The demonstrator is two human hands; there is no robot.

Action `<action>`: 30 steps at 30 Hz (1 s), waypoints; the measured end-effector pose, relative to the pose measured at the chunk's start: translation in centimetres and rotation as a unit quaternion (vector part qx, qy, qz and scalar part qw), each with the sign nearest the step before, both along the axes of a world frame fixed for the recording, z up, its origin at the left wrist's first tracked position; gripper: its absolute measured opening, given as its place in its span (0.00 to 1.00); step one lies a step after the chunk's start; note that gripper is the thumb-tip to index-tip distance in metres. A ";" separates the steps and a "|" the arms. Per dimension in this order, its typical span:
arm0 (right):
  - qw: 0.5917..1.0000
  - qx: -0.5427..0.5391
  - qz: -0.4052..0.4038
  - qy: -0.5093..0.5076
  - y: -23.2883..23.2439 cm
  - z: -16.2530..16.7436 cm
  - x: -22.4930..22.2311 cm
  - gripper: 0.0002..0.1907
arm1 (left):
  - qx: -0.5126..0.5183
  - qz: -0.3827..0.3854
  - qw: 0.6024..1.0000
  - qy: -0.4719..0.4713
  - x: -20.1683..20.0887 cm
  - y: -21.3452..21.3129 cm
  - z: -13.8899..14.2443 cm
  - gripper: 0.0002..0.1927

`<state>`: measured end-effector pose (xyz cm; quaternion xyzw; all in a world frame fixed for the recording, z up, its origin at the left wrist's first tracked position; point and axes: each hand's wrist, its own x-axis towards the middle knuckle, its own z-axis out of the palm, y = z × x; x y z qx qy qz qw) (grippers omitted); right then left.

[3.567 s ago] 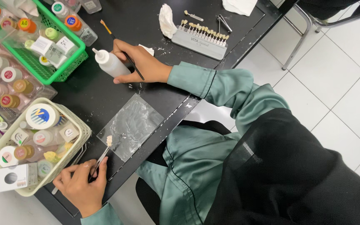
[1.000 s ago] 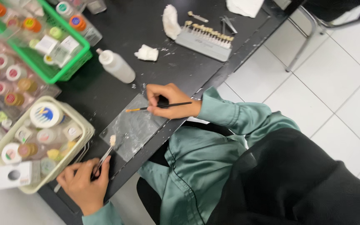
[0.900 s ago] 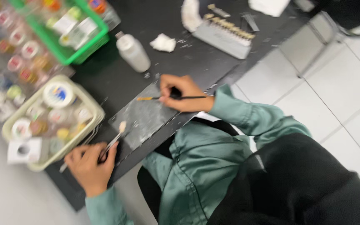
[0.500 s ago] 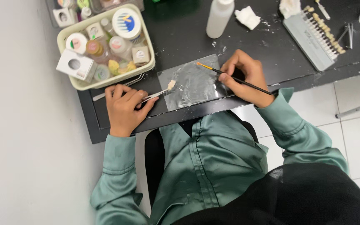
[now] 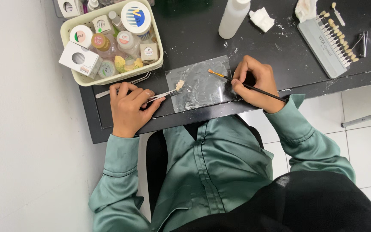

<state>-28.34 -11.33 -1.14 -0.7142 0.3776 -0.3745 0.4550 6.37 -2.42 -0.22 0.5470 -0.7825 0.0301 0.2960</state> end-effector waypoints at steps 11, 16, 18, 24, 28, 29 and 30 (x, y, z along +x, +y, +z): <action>1.000 -0.008 0.012 0.013 0.0 0.1 -0.1 0.14 | 0.000 -0.004 1.000 0.003 0.0 -0.1 0.1 0.13; 0.999 -0.003 0.006 -0.040 -0.1 -0.2 -0.2 0.13 | 0.001 -0.003 1.000 0.007 0.1 -0.1 0.2 0.13; 0.996 0.028 -0.004 -0.090 0.0 -0.2 0.0 0.12 | 0.002 -0.004 1.000 0.002 0.1 -0.1 0.2 0.13; 0.999 0.028 -0.019 -0.001 0.0 0.2 0.2 0.12 | 0.000 -0.003 1.000 0.003 0.0 -0.1 0.0 0.13; 0.999 -0.024 -0.020 0.035 0.0 -0.2 0.1 0.14 | -0.003 -0.003 1.000 0.005 0.1 -0.1 0.0 0.13; 0.999 -0.029 -0.020 0.040 0.0 -0.3 0.0 0.14 | -0.002 -0.003 1.000 0.003 0.1 -0.1 0.0 0.13; 0.998 -0.035 -0.021 0.045 -0.1 -0.4 0.0 0.15 | -0.001 -0.003 1.000 0.002 0.1 -0.1 0.0 0.14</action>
